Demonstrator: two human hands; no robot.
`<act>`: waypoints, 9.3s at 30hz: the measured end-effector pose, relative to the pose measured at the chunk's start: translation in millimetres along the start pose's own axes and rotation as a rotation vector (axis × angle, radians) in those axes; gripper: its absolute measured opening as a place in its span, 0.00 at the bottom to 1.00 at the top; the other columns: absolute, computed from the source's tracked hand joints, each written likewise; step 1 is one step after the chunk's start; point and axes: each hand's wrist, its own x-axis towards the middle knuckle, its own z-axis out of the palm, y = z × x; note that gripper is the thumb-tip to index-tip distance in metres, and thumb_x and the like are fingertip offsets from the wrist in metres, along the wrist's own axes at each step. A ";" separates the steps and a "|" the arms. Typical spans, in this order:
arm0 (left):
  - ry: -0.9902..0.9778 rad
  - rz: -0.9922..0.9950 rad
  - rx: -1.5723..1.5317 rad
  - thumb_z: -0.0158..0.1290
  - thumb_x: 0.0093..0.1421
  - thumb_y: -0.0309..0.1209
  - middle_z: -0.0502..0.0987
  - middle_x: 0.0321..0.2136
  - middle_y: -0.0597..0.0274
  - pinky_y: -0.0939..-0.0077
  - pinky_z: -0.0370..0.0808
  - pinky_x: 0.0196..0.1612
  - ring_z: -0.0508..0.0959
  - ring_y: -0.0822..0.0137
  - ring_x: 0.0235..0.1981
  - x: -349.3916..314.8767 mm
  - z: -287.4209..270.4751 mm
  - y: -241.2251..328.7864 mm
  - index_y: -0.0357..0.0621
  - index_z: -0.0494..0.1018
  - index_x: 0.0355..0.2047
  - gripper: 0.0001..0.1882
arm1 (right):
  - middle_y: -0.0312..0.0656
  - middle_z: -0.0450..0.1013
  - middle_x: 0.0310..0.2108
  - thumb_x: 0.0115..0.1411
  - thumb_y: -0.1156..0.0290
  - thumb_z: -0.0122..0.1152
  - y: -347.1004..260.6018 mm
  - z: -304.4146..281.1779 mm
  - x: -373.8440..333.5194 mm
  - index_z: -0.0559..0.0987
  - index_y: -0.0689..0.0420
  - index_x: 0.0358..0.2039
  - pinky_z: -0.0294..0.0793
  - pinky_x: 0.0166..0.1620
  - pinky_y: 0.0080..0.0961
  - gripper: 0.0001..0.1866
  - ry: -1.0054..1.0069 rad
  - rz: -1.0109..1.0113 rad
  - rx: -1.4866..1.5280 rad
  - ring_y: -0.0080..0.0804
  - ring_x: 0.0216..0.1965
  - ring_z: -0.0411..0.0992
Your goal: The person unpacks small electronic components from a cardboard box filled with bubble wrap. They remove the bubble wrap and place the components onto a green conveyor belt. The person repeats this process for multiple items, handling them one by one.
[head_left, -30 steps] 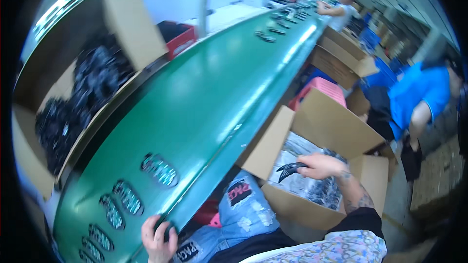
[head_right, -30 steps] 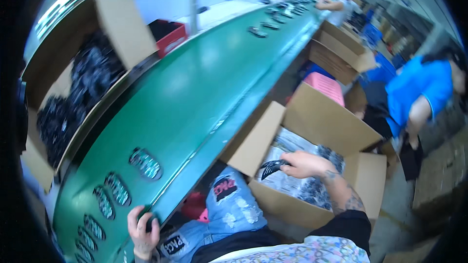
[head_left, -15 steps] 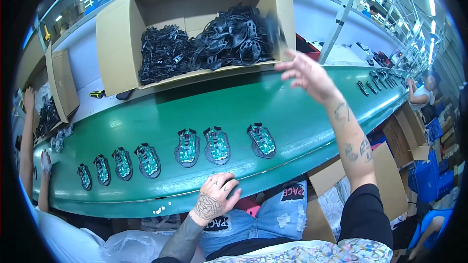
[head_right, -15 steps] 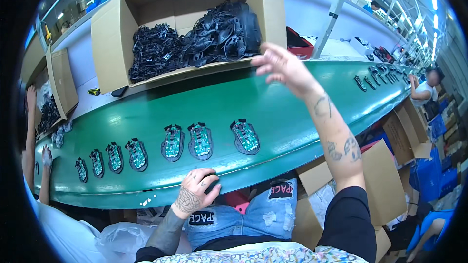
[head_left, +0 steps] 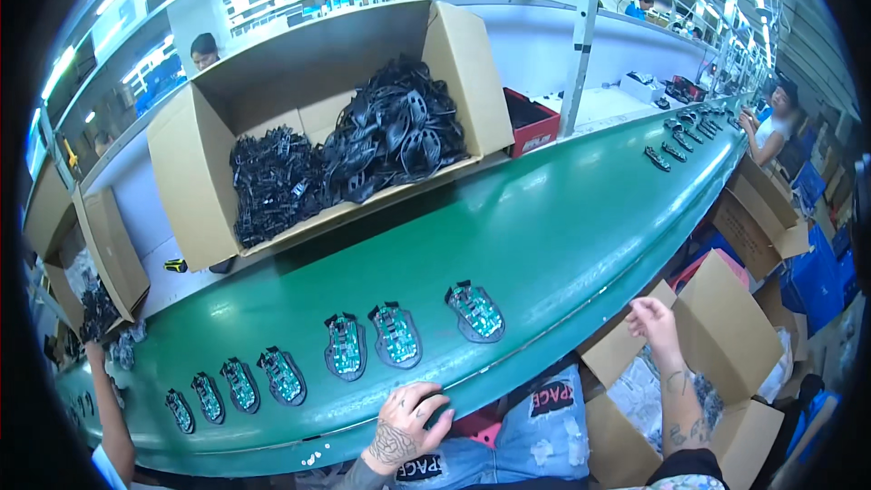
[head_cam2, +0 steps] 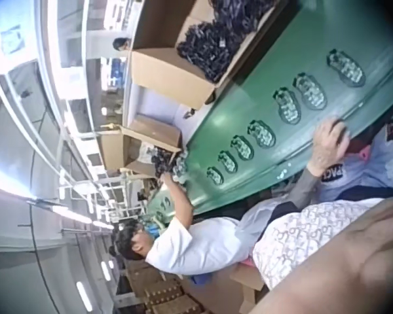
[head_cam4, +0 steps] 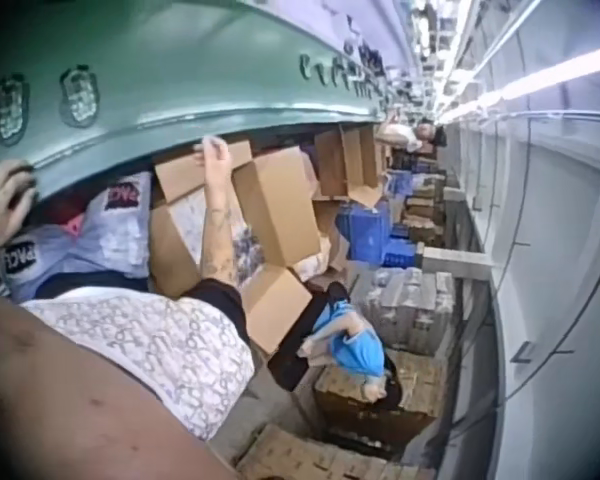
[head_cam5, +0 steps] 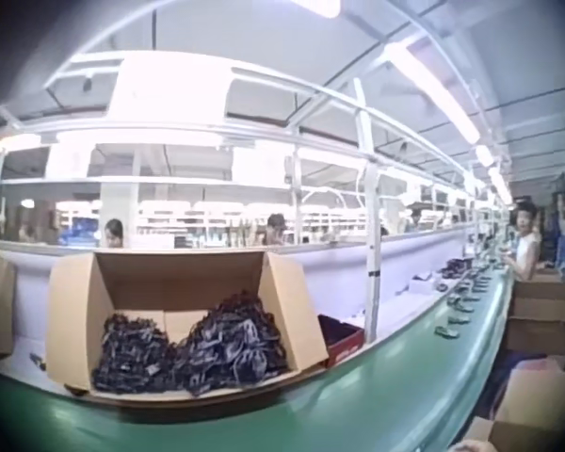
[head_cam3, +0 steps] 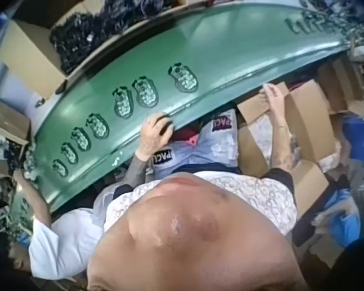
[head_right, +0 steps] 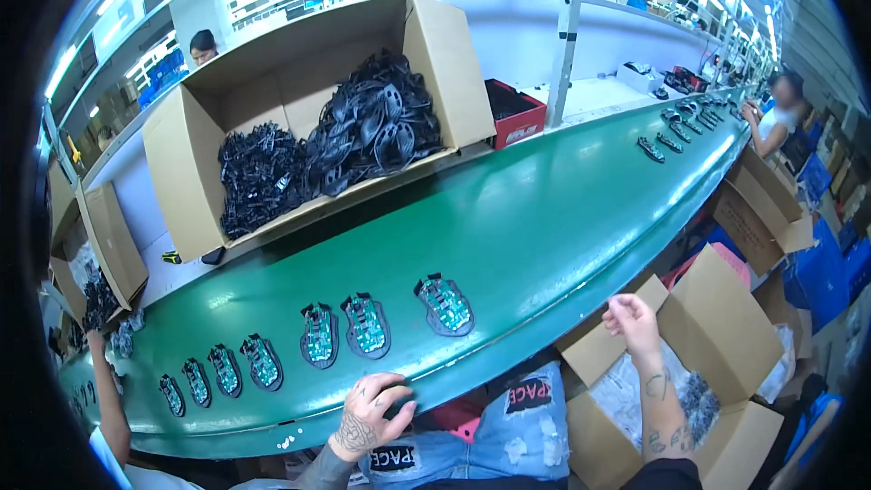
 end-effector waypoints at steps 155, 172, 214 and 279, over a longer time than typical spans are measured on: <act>-1.412 -1.168 -1.783 0.30 0.51 0.78 0.66 0.56 0.44 0.63 0.65 0.59 0.67 0.57 0.58 70.4 388.5 198.2 0.26 0.54 0.62 0.62 | 0.25 0.63 0.13 0.61 0.68 0.63 141.2 -141.9 -54.3 0.75 0.59 0.39 0.54 0.19 0.15 0.11 1.145 -0.309 -0.098 0.10 0.15 0.55; -0.774 -1.435 -1.751 0.59 0.57 0.33 0.73 0.29 0.66 0.75 0.64 0.41 0.70 0.71 0.33 57.0 412.1 191.2 0.41 0.74 0.30 0.09 | 0.42 0.75 0.21 0.58 0.56 0.59 270.9 -211.3 62.6 0.82 0.62 0.30 0.71 0.29 0.26 0.19 0.625 0.285 -0.754 0.28 0.23 0.72; -0.650 -1.360 -1.801 0.51 0.64 0.29 0.77 0.28 0.61 0.69 0.77 0.34 0.79 0.66 0.31 57.5 387.0 191.2 0.41 0.70 0.37 0.05 | 0.53 0.74 0.47 0.61 0.37 0.41 280.1 -265.8 -62.9 0.78 0.51 0.46 0.67 0.55 0.43 0.32 0.553 0.532 -0.898 0.52 0.52 0.70; -1.109 -1.273 -1.616 0.55 0.60 0.27 0.71 0.22 0.66 0.73 0.75 0.27 0.72 0.72 0.20 69.6 383.8 185.0 0.42 0.72 0.34 0.04 | 0.31 0.70 0.16 0.64 0.65 0.60 127.9 -154.0 -18.8 0.74 0.59 0.28 0.63 0.20 0.18 0.12 0.880 -0.440 -0.508 0.13 0.18 0.63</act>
